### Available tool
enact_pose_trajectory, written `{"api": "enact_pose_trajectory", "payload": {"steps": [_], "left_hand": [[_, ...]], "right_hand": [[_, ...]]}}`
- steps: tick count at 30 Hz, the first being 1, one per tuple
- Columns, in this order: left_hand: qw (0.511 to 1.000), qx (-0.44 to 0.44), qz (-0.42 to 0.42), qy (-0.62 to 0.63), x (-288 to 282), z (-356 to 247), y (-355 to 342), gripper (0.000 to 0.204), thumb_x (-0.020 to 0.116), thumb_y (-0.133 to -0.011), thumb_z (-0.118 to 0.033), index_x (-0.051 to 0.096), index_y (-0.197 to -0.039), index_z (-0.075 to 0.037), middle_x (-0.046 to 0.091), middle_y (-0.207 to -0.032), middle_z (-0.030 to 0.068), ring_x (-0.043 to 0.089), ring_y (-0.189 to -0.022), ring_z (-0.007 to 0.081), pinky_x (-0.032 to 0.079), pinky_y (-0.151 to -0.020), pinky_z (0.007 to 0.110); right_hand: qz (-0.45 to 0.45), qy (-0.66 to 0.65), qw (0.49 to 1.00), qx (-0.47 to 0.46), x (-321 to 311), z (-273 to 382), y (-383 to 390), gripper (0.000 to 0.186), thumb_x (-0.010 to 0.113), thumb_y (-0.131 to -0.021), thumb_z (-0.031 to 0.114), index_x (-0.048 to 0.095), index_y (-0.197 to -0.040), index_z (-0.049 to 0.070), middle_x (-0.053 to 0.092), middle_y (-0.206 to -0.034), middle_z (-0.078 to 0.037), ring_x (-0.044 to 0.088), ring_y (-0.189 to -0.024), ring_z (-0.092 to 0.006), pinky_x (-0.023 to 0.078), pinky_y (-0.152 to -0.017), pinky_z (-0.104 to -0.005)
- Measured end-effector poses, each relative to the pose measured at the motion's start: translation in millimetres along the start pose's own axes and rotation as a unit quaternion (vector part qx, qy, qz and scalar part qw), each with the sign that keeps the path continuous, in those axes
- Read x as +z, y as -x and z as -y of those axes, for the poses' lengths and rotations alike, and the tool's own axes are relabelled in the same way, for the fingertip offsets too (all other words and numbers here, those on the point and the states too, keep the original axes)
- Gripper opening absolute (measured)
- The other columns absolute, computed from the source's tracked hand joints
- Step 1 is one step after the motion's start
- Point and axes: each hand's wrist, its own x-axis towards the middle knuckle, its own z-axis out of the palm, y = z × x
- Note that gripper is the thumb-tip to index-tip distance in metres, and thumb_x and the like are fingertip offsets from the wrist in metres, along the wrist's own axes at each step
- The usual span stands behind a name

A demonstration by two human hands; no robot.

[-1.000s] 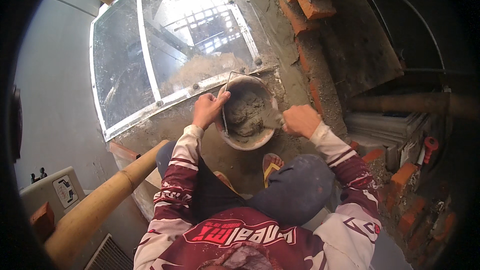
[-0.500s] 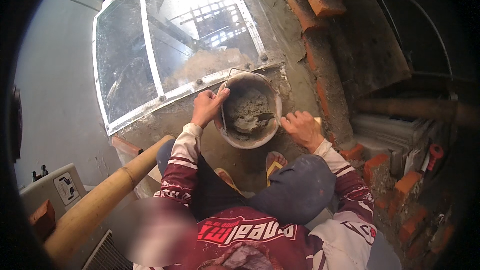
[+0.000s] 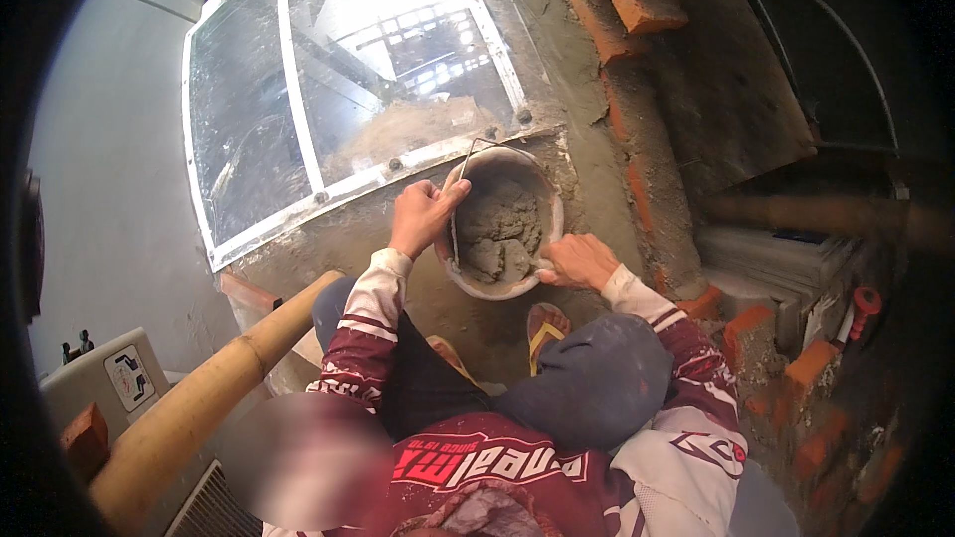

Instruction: The person scoops cement from a bucket with a trowel and applies it to a brick wall, smoothing the surface with a wooden float. The person repeatedly applies and smooths the cement along the wall near a window.

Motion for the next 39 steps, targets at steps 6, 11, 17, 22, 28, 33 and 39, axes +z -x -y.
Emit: {"api": "enact_pose_trajectory", "payload": {"steps": [6,11,17,22,28,33,39], "left_hand": [[1.0,-0.017,-0.021,-0.01,-7,19,-2,0.072,0.07,-0.077,-0.066,0.061,-0.07,0.005,0.067,-0.073,0.0255,0.069,-0.074,0.0375,0.051,-0.069,0.044],[0.999,-0.027,-0.03,-0.032,-14,29,-8,0.072,0.068,-0.078,-0.067,0.062,-0.072,0.005,0.067,-0.076,0.0266,0.068,-0.078,0.0396,0.05,-0.071,0.045],[0.998,-0.017,-0.047,-0.027,-14,34,-5,0.07,0.067,-0.079,-0.066,0.061,-0.07,0.003,0.066,-0.076,0.0276,0.067,-0.078,0.042,0.05,-0.071,0.046],[0.998,-0.013,-0.046,-0.038,-11,30,4,0.069,0.066,-0.08,-0.066,0.06,-0.072,0.002,0.067,-0.077,0.027,0.068,-0.08,0.0414,0.05,-0.073,0.046],[0.998,-0.012,-0.054,-0.019,-7,30,14,0.069,0.066,-0.081,-0.067,0.057,-0.073,0.001,0.066,-0.074,0.024,0.066,-0.074,0.0396,0.05,-0.068,0.046],[0.998,-0.015,-0.068,-0.009,-11,30,20,0.068,0.066,-0.082,-0.066,0.057,-0.073,0.001,0.066,-0.074,0.0235,0.066,-0.075,0.0397,0.049,-0.067,0.046],[0.997,0.016,-0.077,-0.002,-11,27,24,0.063,0.065,-0.085,-0.062,0.058,-0.075,0.001,0.066,-0.075,0.024,0.066,-0.076,0.0408,0.049,-0.068,0.046]], "right_hand": [[-0.073,-0.074,0.994,0.03,17,-24,23,0.034,0.07,-0.082,0.042,0.068,-0.091,0.01,0.067,-0.079,-0.018,0.066,-0.079,-0.0404,0.05,-0.068,-0.0492],[-0.128,-0.125,0.981,0.073,-11,-28,27,0.038,0.071,-0.082,0.044,0.066,-0.086,0.006,0.066,-0.076,-0.02,0.064,-0.077,-0.0424,0.048,-0.066,-0.0481],[-0.208,-0.252,0.945,-0.015,-62,-32,-6,0.032,0.072,-0.082,0.032,0.066,-0.09,0.001,0.068,-0.076,-0.015,0.065,-0.069,-0.033,0.048,-0.064,-0.0414],[-0.162,-0.509,0.842,-0.077,-115,-77,-79,0.024,0.068,-0.09,0.024,0.066,-0.087,0.0,0.064,-0.075,-0.006,0.061,-0.064,-0.0126,0.048,-0.055,-0.0285],[-0.281,-0.593,0.752,0.064,-189,-134,-159,0.033,0.062,-0.097,0.03,0.064,-0.09,-0.003,0.064,-0.078,-0.008,0.061,-0.058,-0.0143,0.051,-0.051,-0.0291],[-0.377,-0.428,0.814,0.109,-142,-132,-143,0.031,0.062,-0.091,0.027,0.066,-0.081,-0.003,0.068,-0.082,-0.012,0.065,-0.064,-0.0167,0.052,-0.054,-0.031],[-0.36,-0.259,0.876,0.19,-111,-118,-176,0.03,0.061,-0.083,0.02,0.061,-0.1,-0.006,0.068,-0.102,-0.025,0.066,-0.098,-0.0391,0.052,-0.084,-0.045]]}}
